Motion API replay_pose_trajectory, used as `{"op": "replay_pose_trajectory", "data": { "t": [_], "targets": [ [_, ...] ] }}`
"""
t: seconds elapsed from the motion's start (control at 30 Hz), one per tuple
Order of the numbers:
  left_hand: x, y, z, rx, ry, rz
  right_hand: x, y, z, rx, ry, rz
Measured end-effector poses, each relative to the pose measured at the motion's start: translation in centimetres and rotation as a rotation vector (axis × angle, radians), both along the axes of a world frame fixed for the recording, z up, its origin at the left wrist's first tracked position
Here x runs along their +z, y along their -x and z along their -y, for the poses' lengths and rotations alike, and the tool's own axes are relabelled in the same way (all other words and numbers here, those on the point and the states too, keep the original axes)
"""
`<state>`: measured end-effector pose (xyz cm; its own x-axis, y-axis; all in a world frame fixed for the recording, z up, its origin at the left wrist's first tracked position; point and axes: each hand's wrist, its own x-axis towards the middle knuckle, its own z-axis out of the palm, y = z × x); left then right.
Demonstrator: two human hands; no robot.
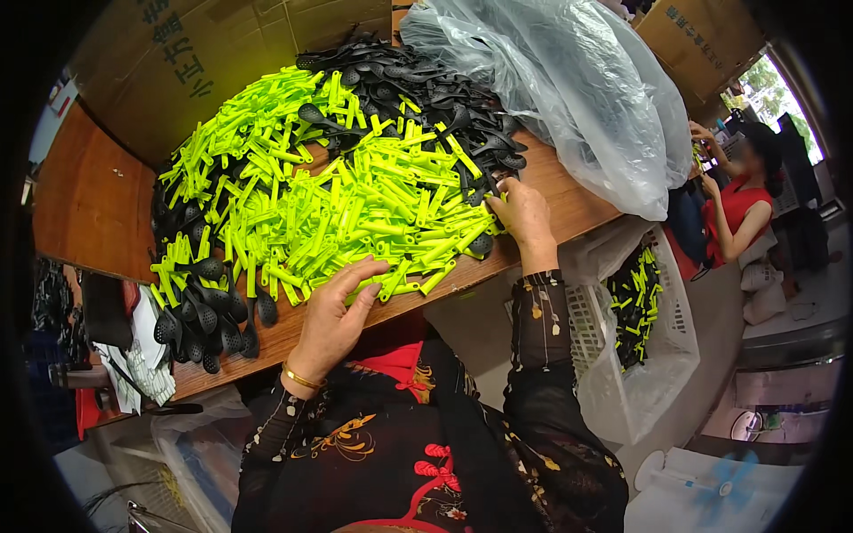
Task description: The person assembles small plastic components by inserting black plastic parts into yellow plastic tubes, then securing them with a small hammer.
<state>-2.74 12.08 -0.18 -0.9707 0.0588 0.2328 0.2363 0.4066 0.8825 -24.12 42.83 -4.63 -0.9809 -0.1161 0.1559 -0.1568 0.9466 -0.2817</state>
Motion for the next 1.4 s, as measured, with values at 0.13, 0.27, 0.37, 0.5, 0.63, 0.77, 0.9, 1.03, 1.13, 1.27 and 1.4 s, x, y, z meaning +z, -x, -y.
{"op": "replay_pose_trajectory", "data": {
  "t": [0.13,0.27,0.37,0.5,0.63,0.77,0.9,1.03,1.13,1.27,1.4],
  "targets": [
    [0.2,-0.3,0.4,0.01,-0.012,0.004,-0.4,-0.1,-0.6,0.03,0.256,-0.335],
    [-0.3,0.0,0.0,0.063,-0.164,0.047,3.3,-2.9,3.7,0.109,0.624,-0.136],
    [-1.7,0.7,-1.5,0.063,-0.655,0.086,4.4,-6.3,9.5,0.502,0.831,0.222],
    [-0.6,2.0,-1.2,0.087,-0.781,0.102,3.8,-8.7,14.2,0.678,0.972,0.512],
    [-0.6,1.5,0.8,0.204,-0.855,0.098,5.5,-10.0,16.4,0.7,0.75,0.463],
    [-1.2,0.8,2.6,0.26,-1.046,0.168,5.9,-10.2,16.9,0.712,1.07,0.679],
    [-0.8,0.4,2.2,0.221,-0.922,0.129,6.4,-9.6,16.1,0.684,1.29,0.558],
    [-0.1,-0.2,1.6,0.135,-0.925,0.138,6.9,-9.4,16.8,0.653,1.411,0.382],
    [0.2,-0.5,1.6,0.117,-0.887,0.123,6.6,-9.1,16.8,0.658,1.331,0.481],
    [0.2,-0.5,1.5,0.121,-0.858,0.062,6.2,-9.0,17.0,0.691,1.414,0.451],
    [0.2,-0.6,1.7,0.123,-0.84,0.082,7.1,-9.1,17.2,0.701,1.525,0.416]
  ]
}}
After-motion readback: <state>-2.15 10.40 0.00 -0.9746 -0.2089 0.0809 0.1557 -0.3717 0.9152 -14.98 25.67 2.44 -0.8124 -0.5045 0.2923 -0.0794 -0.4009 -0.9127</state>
